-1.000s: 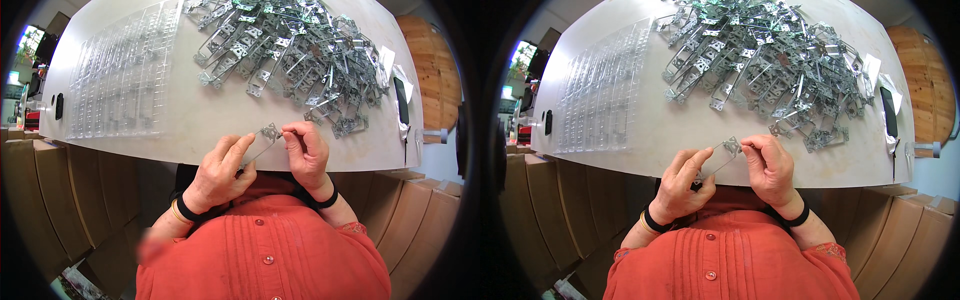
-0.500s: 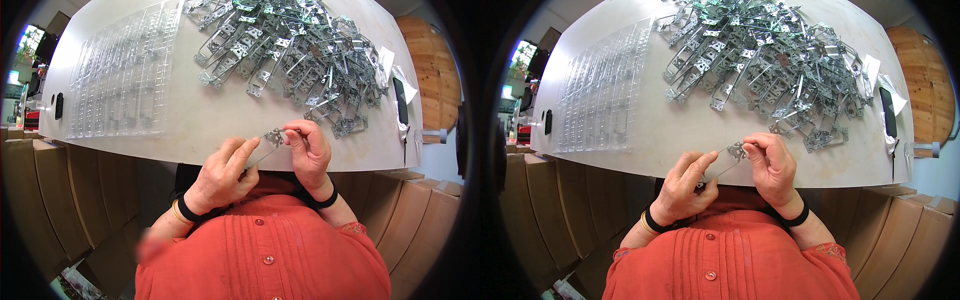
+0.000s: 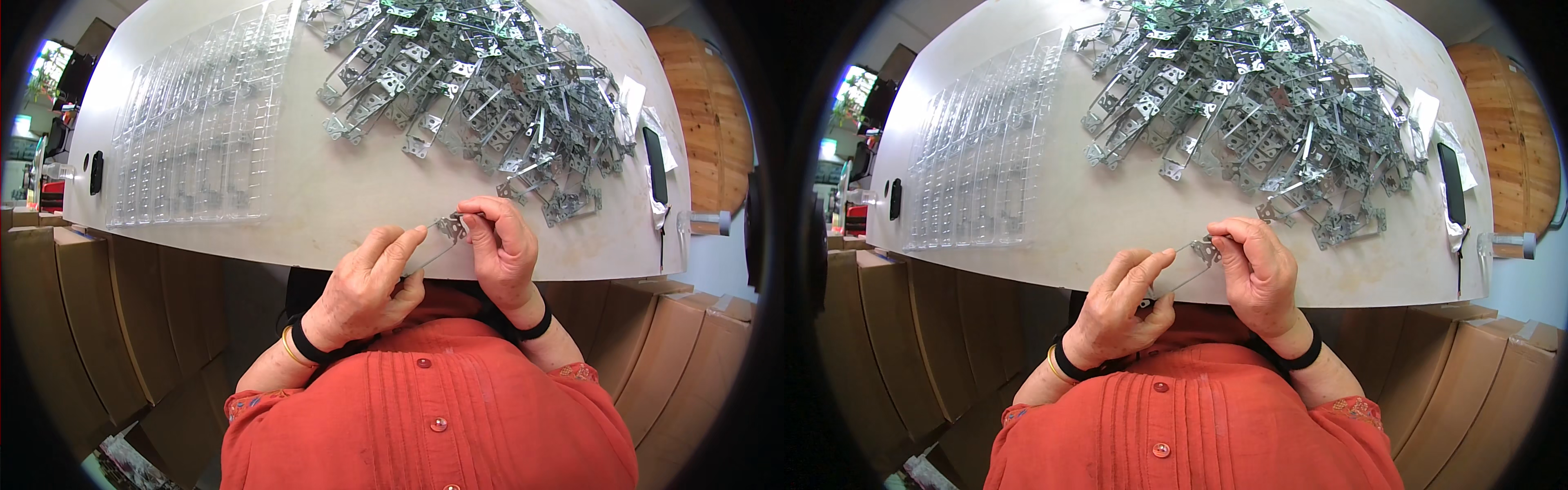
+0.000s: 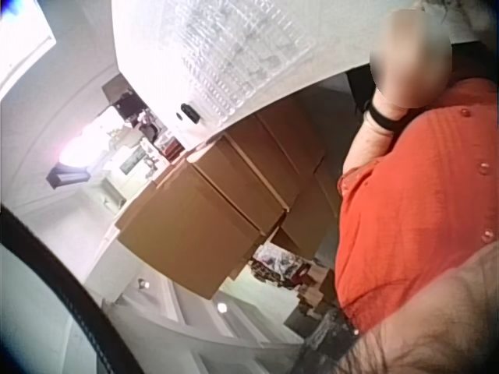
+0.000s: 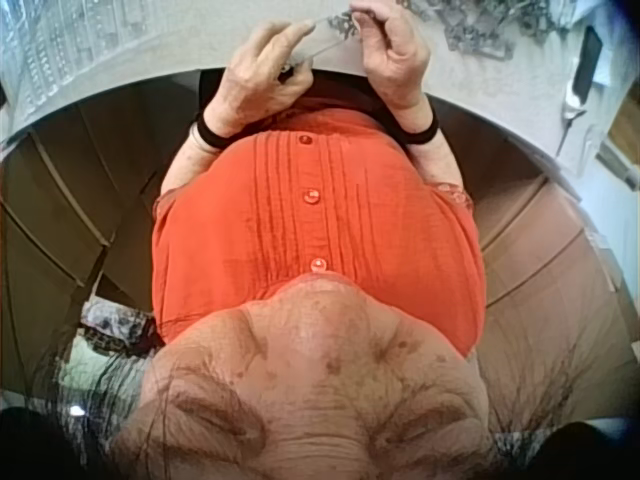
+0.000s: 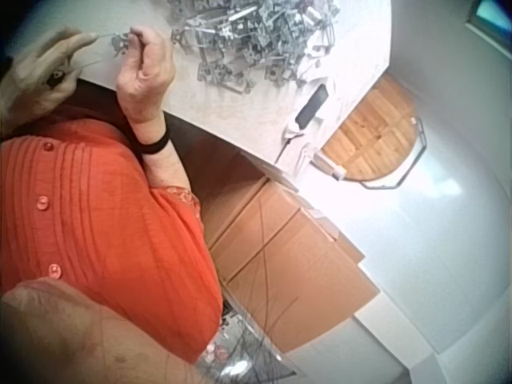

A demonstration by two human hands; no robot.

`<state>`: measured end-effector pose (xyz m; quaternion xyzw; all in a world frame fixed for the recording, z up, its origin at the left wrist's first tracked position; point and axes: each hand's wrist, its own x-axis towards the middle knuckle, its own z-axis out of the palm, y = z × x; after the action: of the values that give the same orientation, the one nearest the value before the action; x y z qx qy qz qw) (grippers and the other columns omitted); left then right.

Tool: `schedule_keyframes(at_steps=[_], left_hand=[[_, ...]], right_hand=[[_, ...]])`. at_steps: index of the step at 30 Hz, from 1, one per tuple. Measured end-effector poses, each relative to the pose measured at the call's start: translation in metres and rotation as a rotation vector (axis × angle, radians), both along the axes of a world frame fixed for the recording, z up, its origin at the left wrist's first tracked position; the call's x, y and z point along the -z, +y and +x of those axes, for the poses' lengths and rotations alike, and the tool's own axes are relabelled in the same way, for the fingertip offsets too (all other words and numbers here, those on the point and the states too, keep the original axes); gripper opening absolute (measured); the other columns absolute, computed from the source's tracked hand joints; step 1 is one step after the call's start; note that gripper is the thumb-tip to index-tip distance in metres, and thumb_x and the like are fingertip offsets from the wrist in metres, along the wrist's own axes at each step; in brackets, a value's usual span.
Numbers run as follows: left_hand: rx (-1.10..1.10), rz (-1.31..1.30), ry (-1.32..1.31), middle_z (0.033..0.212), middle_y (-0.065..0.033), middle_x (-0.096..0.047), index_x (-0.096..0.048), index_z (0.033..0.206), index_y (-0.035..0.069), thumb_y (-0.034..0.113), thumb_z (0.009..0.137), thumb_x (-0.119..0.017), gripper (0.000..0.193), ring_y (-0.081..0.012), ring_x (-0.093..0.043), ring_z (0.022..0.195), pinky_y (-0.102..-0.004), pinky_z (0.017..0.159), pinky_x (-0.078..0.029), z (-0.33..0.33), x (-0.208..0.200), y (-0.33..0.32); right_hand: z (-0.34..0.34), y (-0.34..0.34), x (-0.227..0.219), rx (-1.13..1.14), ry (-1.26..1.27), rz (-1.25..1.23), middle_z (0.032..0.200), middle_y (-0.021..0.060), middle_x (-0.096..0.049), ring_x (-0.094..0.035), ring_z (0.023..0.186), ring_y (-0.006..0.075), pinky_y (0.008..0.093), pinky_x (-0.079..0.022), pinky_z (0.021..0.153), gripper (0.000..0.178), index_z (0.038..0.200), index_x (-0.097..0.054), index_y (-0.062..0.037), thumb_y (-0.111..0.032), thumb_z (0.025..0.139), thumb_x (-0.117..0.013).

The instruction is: The person assembles small metal hardware components by hand. They pick up metal brackets and pins from a pile on a white table, insert the pins into the brackets, and place the assembled units into a clear plastic organizer tray. The person repeats this process for several units.

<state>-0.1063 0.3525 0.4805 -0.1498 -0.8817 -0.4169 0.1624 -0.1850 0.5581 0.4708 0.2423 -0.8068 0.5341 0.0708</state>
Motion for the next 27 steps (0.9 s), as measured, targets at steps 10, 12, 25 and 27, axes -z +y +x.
schedule_keyframes(at_steps=[10,12,25,27], left_hand=[[0.001,0.012,0.004,0.108,-0.0161,-0.065,-0.065,0.132,-0.004,-0.006,0.076,-0.075,0.057,-0.0229,-0.064,0.074,-0.0338,0.063,-0.056,-0.001,-0.001,0.0],[0.002,0.019,0.005,0.107,-0.0166,-0.066,-0.065,0.132,-0.004,-0.005,0.076,-0.075,0.056,-0.0235,-0.064,0.074,-0.0342,0.063,-0.056,0.0,0.001,0.001],[-0.014,0.049,0.053,0.108,-0.0158,-0.067,-0.065,0.132,-0.002,0.0,0.081,-0.074,0.052,-0.0284,-0.069,0.076,-0.0365,0.065,-0.059,0.0,0.005,-0.001],[-0.014,0.056,0.068,0.108,-0.0169,-0.067,-0.065,0.133,-0.002,0.001,0.081,-0.074,0.053,-0.0306,-0.07,0.079,-0.0378,0.068,-0.06,0.001,0.003,-0.001]], right_hand=[[-0.001,-0.001,0.0,0.004,-0.004,-0.007,0.101,0.0108,-0.073,-0.069,0.081,0.0181,0.0292,-0.056,0.071,0.013,0.11,-0.071,-0.001,0.001,0.098,-0.074],[-0.001,0.0,0.001,0.0,-0.018,-0.006,0.101,0.011,-0.073,-0.069,0.082,0.0183,0.0291,-0.056,0.071,0.013,0.11,-0.072,-0.0009,0.002,0.098,-0.074],[0.002,0.003,0.01,0.015,-0.094,-0.06,0.1,0.007,-0.069,-0.061,0.075,0.0112,0.0251,-0.051,0.068,0.008,0.108,-0.069,-0.0019,0.0,0.101,-0.072],[0.002,0.002,0.007,0.003,-0.122,-0.046,0.1,0.0071,-0.069,-0.06,0.074,0.0096,0.0245,-0.05,0.065,0.007,0.109,-0.069,-0.0018,-0.001,0.102,-0.071]])
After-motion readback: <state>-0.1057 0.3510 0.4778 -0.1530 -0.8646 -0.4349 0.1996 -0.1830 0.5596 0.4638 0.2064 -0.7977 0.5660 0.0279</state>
